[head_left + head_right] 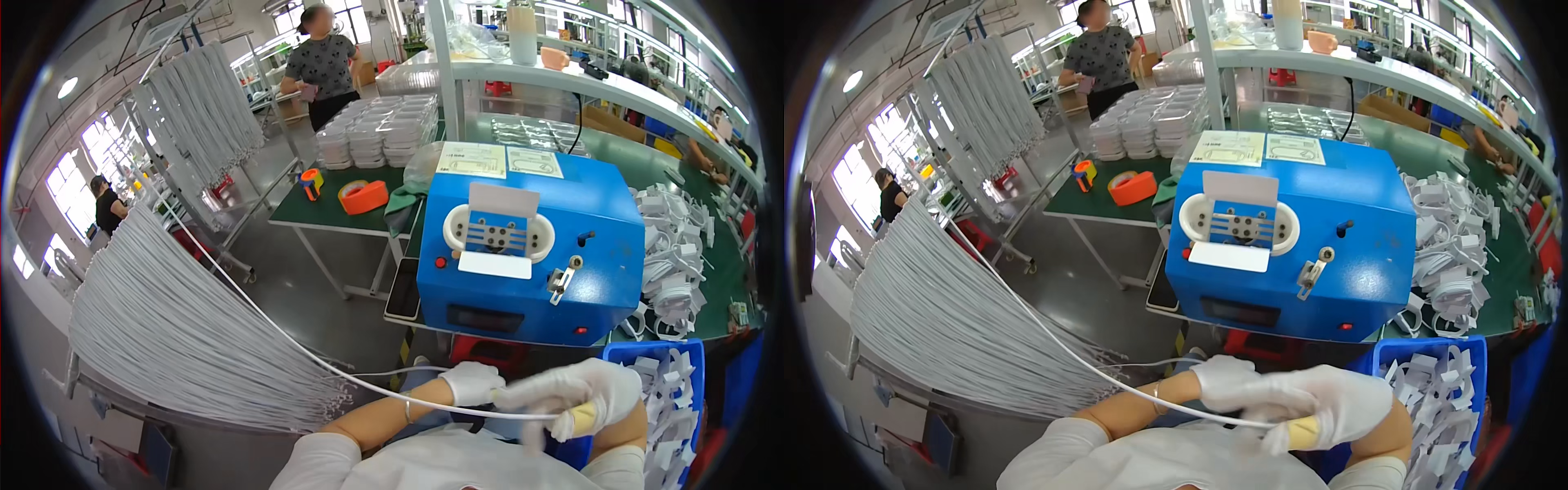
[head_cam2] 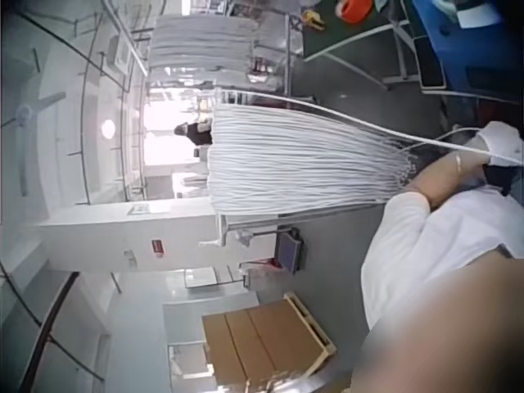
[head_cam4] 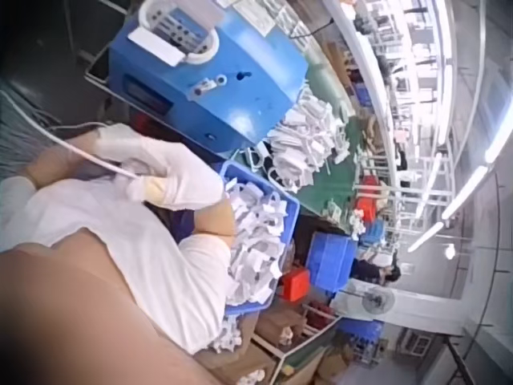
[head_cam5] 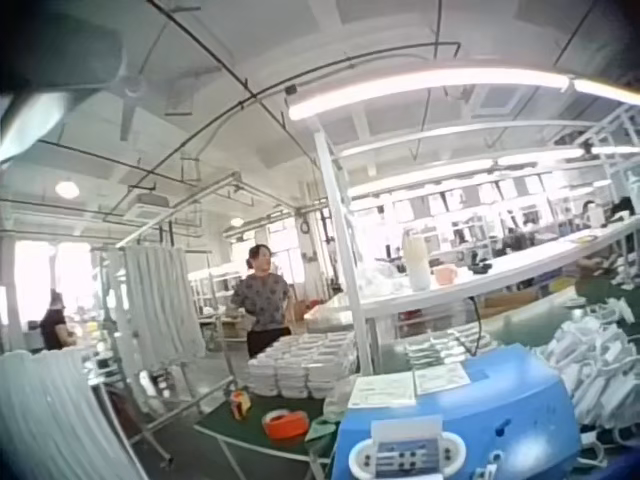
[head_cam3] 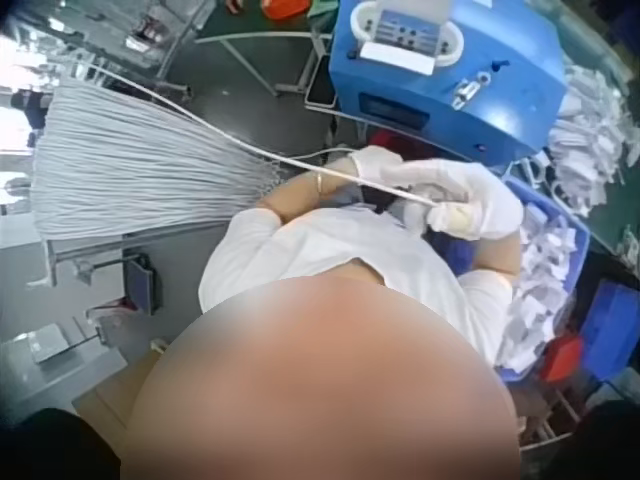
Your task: Take white cables from a bundle, feed them through a machine for processing, and bundle them into storage bins.
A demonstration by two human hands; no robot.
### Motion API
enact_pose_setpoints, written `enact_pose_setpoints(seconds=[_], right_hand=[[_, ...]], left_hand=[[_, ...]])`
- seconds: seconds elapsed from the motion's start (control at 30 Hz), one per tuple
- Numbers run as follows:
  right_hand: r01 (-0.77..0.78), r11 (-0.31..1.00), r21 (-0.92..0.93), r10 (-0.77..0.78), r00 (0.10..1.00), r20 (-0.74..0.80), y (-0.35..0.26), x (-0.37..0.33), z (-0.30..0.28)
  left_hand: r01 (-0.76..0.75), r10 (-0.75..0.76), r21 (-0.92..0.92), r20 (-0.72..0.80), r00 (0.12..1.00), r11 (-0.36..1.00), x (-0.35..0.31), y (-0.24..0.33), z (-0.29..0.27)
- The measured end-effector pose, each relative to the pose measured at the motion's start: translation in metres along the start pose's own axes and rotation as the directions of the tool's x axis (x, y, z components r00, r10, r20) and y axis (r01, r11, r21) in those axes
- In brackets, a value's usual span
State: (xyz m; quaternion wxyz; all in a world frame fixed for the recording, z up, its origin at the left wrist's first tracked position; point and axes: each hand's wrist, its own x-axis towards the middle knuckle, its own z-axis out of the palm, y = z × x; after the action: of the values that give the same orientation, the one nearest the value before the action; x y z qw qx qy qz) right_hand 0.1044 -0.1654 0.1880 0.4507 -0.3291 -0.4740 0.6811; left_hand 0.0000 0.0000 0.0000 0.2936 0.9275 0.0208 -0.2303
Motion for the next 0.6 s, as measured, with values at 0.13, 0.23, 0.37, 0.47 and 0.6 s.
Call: enact_pose_setpoints(seconds=[0.13,0.23,0.37,0.47,0.6], right_hand=[[-0.013,0.992,-0.125,-0.011,0.980,-0.196,0.021,-0.042,-0.034],[0.116,0.988,-0.098,-0.143,0.924,-0.354,0.072,-0.071,-0.055],[0.841,0.420,0.341,-0.586,0.538,-0.606,0.138,-0.106,-0.083],[0.822,0.550,0.147,-0.546,0.488,-0.681,0.157,-0.136,-0.099],[0.155,0.912,-0.380,-0.395,0.078,-0.916,0.151,-0.123,-0.108]], left_hand=[[-0.568,0.494,0.001,-0.494,0.715,0.823,-0.062,0.024,-0.050],[-0.901,0.441,-0.281,-0.798,0.411,0.330,-0.094,0.017,-0.061],[-0.959,-0.019,-0.233,-0.971,0.239,-0.161,-0.114,-0.021,-0.051],[-0.946,-0.076,-0.321,-0.943,0.324,-0.052,-0.124,-0.047,-0.030],[-0.873,-0.152,-0.338,-0.900,0.410,-0.351,-0.119,-0.056,-0.018]])
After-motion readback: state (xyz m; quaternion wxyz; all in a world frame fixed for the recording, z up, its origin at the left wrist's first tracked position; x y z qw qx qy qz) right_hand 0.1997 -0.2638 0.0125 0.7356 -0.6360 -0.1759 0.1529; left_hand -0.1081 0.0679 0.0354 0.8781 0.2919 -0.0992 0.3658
